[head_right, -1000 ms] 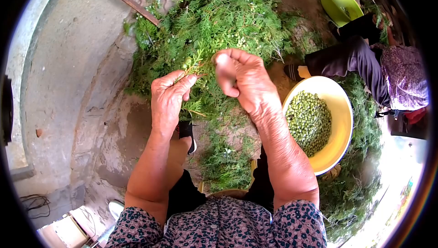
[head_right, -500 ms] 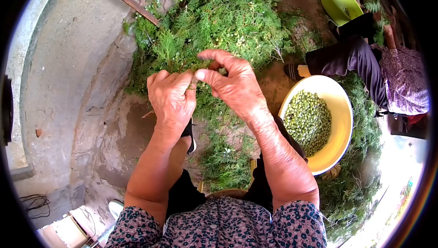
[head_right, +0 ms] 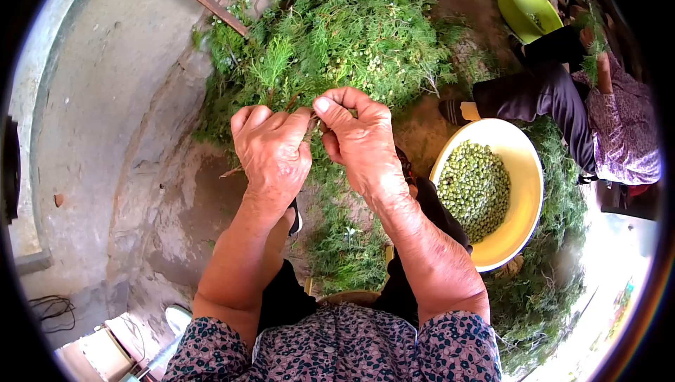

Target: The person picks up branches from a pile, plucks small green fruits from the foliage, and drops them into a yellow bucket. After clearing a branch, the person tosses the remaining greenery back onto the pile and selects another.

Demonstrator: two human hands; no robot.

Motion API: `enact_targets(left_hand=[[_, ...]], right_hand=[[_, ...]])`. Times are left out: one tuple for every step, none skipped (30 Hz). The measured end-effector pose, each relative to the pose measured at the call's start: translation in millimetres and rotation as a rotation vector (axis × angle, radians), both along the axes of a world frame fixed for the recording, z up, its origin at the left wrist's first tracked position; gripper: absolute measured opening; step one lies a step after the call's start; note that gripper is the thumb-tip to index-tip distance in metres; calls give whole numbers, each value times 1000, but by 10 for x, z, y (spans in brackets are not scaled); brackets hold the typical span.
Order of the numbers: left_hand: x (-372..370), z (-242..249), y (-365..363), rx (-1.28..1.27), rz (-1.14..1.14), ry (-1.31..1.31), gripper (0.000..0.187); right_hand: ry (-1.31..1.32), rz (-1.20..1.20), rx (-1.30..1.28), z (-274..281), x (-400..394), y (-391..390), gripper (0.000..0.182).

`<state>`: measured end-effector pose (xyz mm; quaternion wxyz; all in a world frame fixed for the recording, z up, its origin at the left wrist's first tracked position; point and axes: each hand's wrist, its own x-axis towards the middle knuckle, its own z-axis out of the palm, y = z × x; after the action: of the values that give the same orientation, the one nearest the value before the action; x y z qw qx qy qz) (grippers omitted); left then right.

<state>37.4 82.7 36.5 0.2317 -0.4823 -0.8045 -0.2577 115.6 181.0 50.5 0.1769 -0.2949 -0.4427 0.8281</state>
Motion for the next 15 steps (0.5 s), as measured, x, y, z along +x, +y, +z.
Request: enact_targets(left_hand=[[2, 11, 2, -5, -8, -2, 20], [-1, 22, 8, -4, -4, -1, 20], [7, 28, 8, -15, -3, 13, 20], [18, 31, 9, -27, -3, 27, 19], [27, 28, 11, -27, -1, 25, 19], [34, 25, 13, -20, -6, 43, 18], [37, 24, 19, -11, -12, 63, 17], [45, 22, 28, -11, -9, 63, 17], [61, 18, 34, -3, -17, 72, 13], [71, 15, 40, 5, -26, 81, 10], [73, 19, 44, 6, -25, 80, 10], [77, 22, 44, 0, -27, 88, 11], [80, 23, 41, -7, -29, 96, 12], [82, 24, 35, -9, -26, 93, 12], [85, 26, 30, -8, -40, 86, 13]], right_hand=[[0, 2, 0, 11, 7, -10, 12], [-15, -20, 11, 23, 7, -18, 12], [-31, -44, 20, 31, 16, -33, 13], [-32, -42, 19, 43, 22, -45, 13], [-39, -74, 15, 55, 27, -57, 12], [-47, -106, 11, 59, 32, -70, 11], [-47, -105, 11, 53, 36, -80, 11], [-50, -129, 68, 43, 38, -93, 11], [-53, -151, 125, 34, 43, -106, 11], [-54, -149, 125, 31, 45, -111, 11], [-74, -159, 203, 30, 42, -112, 11], [-94, -168, 281, 28, 41, -114, 12], [-96, -165, 281, 29, 44, -105, 12], [-114, -170, 156, 31, 48, -90, 12], [-133, -174, 29, 32, 47, -84, 13]])
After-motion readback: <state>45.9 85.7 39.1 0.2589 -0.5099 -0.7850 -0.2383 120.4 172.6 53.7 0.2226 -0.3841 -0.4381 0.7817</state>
